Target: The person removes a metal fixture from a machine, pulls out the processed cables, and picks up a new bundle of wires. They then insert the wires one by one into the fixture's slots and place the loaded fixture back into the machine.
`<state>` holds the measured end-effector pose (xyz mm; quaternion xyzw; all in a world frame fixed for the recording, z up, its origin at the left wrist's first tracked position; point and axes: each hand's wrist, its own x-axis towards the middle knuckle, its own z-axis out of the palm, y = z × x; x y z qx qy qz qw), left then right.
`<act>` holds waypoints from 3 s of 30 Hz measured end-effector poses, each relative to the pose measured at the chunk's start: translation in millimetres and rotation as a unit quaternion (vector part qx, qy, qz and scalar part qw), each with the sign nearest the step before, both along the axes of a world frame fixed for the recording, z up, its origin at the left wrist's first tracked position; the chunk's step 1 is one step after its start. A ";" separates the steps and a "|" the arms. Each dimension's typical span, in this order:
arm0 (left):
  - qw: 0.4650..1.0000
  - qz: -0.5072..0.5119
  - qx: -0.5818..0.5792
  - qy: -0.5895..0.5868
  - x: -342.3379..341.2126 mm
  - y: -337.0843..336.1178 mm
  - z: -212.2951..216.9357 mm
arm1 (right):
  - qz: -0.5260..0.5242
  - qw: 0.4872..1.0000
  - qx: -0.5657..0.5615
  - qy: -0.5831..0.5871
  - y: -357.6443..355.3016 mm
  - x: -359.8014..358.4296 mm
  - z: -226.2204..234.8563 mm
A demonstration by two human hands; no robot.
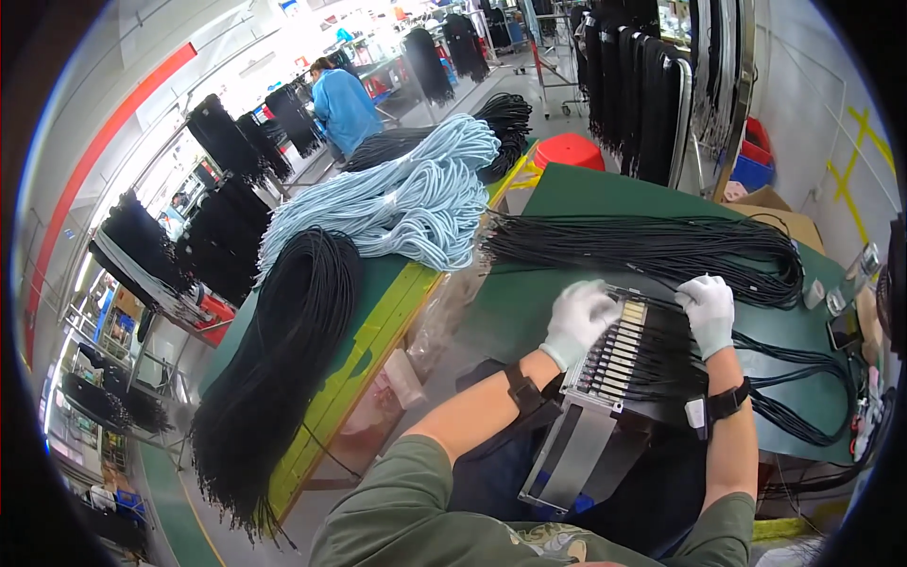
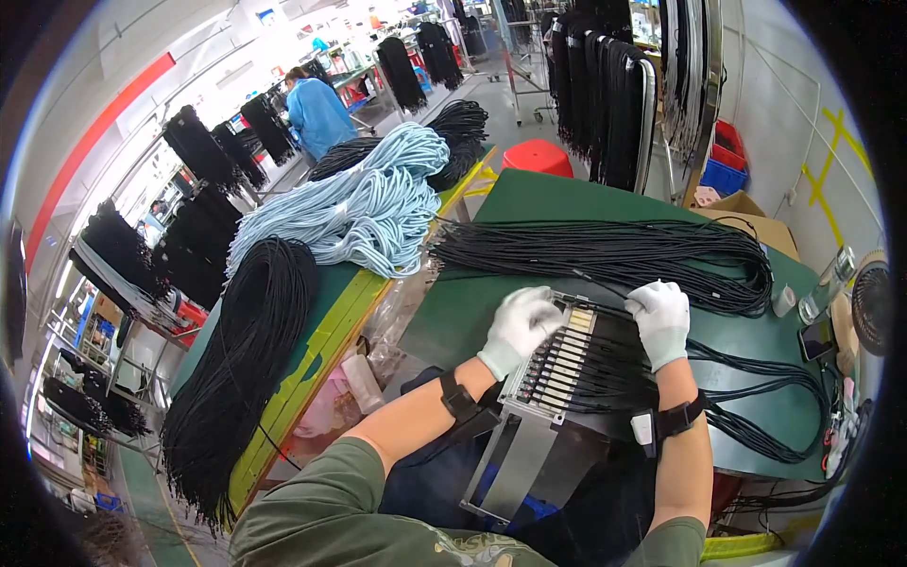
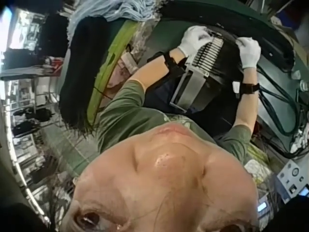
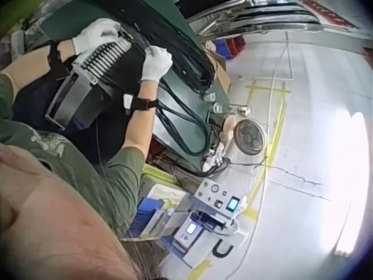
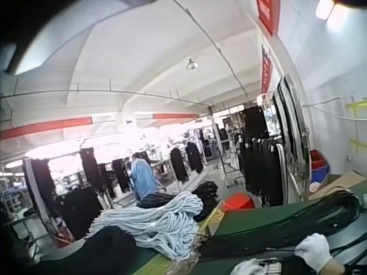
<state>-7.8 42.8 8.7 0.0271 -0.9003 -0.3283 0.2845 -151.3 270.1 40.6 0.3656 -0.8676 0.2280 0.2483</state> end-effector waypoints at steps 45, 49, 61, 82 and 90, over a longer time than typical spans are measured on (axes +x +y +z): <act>0.994 0.011 0.109 -0.007 6.7 -21.7 7.0 | 0.167 0.978 0.030 -0.124 -15.9 34.0 6.6; 0.995 0.026 0.096 -0.022 5.3 -24.5 6.7 | 0.142 0.986 0.041 -0.072 -12.1 30.1 8.7; 0.993 0.013 0.110 -0.046 0.9 -27.9 -0.8 | 0.145 0.985 0.089 0.000 -16.3 30.6 10.7; 0.999 0.012 -0.001 0.036 -12.8 -13.0 -0.9 | 0.058 0.998 0.012 -0.024 -15.8 -4.5 3.7; 0.994 -0.063 0.016 0.092 -3.0 -0.8 13.0 | 0.226 0.967 -0.052 -0.103 -33.0 43.0 18.2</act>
